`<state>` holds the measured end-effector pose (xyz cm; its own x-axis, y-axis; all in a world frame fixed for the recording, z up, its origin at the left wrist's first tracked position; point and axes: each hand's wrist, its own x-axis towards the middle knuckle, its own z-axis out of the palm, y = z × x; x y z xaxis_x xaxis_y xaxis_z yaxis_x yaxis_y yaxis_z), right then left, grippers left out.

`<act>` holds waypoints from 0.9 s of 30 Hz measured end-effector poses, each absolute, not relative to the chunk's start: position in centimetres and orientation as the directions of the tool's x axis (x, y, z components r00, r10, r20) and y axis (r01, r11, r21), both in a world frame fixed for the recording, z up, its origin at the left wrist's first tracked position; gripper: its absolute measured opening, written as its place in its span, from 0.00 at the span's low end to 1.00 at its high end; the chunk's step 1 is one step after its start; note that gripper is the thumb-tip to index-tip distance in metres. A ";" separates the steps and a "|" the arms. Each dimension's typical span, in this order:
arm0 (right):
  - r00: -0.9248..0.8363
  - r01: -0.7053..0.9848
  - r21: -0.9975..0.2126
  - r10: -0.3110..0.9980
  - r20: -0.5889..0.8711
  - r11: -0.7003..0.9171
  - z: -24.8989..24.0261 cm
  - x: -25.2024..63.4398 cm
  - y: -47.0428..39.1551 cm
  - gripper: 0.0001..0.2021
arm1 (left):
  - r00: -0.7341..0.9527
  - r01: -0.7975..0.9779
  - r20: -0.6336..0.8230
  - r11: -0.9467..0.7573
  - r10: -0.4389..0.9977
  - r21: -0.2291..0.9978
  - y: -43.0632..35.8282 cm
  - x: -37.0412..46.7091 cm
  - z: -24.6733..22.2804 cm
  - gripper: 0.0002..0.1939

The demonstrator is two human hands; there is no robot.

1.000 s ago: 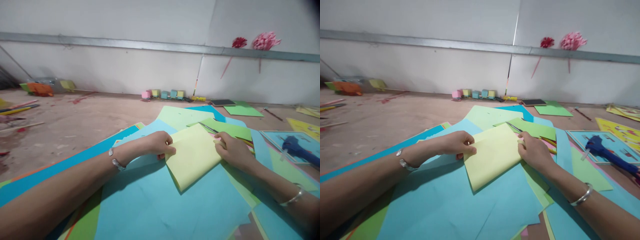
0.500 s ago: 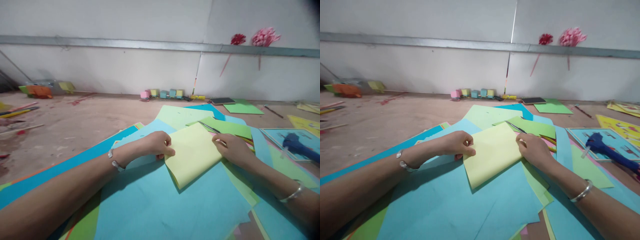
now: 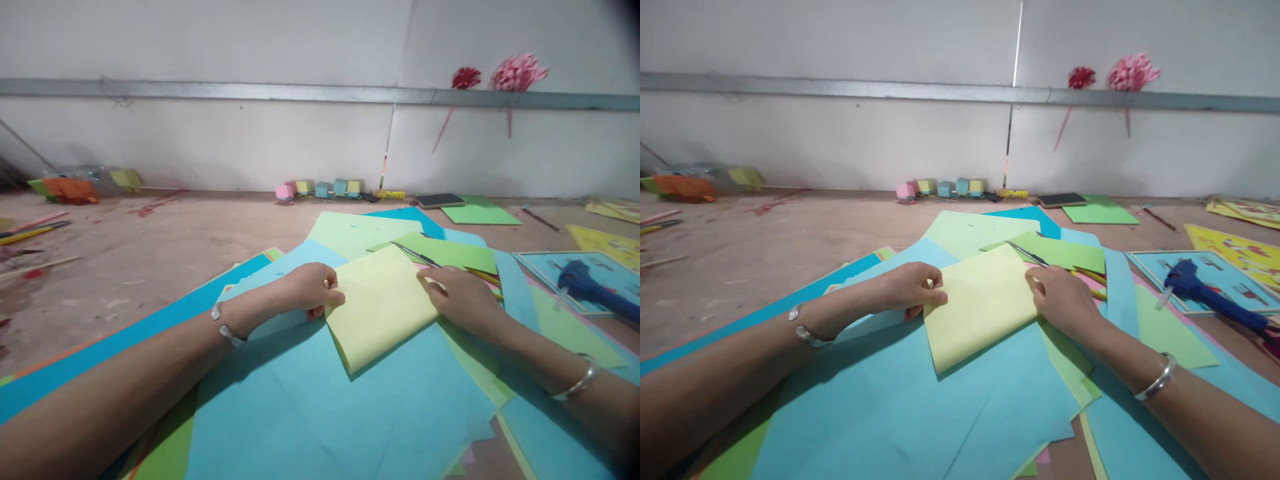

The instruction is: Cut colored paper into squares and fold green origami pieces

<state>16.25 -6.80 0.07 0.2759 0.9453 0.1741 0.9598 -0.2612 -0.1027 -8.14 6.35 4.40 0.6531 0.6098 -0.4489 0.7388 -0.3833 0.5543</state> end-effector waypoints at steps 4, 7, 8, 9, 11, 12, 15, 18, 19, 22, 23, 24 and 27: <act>0.301 0.953 -0.072 0.948 0.107 -0.294 0.2 16.0 -6.8 0.13 | 0.645 0.745 -0.447 -0.381 0.620 0.547 6.2 -8.1 4.5 0.07; 0.295 0.955 -0.042 0.950 0.099 -0.293 0.3 15.8 -6.8 0.12 | 0.646 0.746 -0.444 -0.388 0.621 0.541 6.2 -8.0 4.5 0.08; 0.295 0.956 -0.031 0.951 0.096 -0.293 0.3 15.8 -6.8 0.12 | 0.647 0.745 -0.440 -0.394 0.623 0.538 6.2 -8.0 4.5 0.08; 0.295 0.955 -0.020 0.951 0.093 -0.294 0.4 15.7 -6.8 0.12 | 0.648 0.744 -0.437 -0.399 0.624 0.536 6.2 -8.1 4.4 0.08; 0.298 0.954 -0.002 0.950 0.090 -0.299 0.5 15.5 -6.8 0.12 | 0.650 0.743 -0.431 -0.406 0.626 0.532 6.3 -8.1 4.4 0.08; 0.299 0.954 0.003 0.950 0.089 -0.300 0.5 15.5 -6.8 0.12 | 0.652 0.742 -0.427 -0.408 0.627 0.532 6.3 -8.1 4.4 0.08; 0.300 0.953 0.021 0.950 0.087 -0.303 0.7 15.3 -6.9 0.12 | 0.655 0.738 -0.419 -0.413 0.630 0.534 6.2 -8.1 4.4 0.08; 0.304 0.951 0.039 0.949 0.088 -0.308 0.7 15.2 -6.9 0.11 | 0.647 0.745 -0.430 -0.401 0.629 0.533 6.2 -8.0 4.4 0.08; 0.303 0.950 0.043 0.949 0.089 -0.308 0.7 15.3 -6.9 0.11 | 0.645 0.747 -0.436 -0.397 0.628 0.534 6.3 -8.0 4.4 0.08; 0.295 0.953 0.049 0.951 0.095 -0.300 0.6 15.3 -7.0 0.11 | 0.642 0.751 -0.443 -0.396 0.626 0.529 6.3 -8.0 4.3 0.08; 0.293 0.953 0.051 0.952 0.093 -0.298 0.5 15.4 -7.0 0.11 | 0.642 0.751 -0.443 -0.397 0.625 0.528 6.4 -8.0 4.3 0.08; 0.292 0.953 0.054 0.952 0.088 -0.298 0.5 15.3 -7.0 0.11 | 0.642 0.751 -0.443 -0.396 0.626 0.529 6.4 -8.0 4.2 0.08; 0.296 0.952 0.068 0.953 0.064 -0.300 0.5 15.2 -7.0 0.12 | 0.644 0.747 -0.442 -0.389 0.624 0.540 6.5 -8.1 4.1 0.09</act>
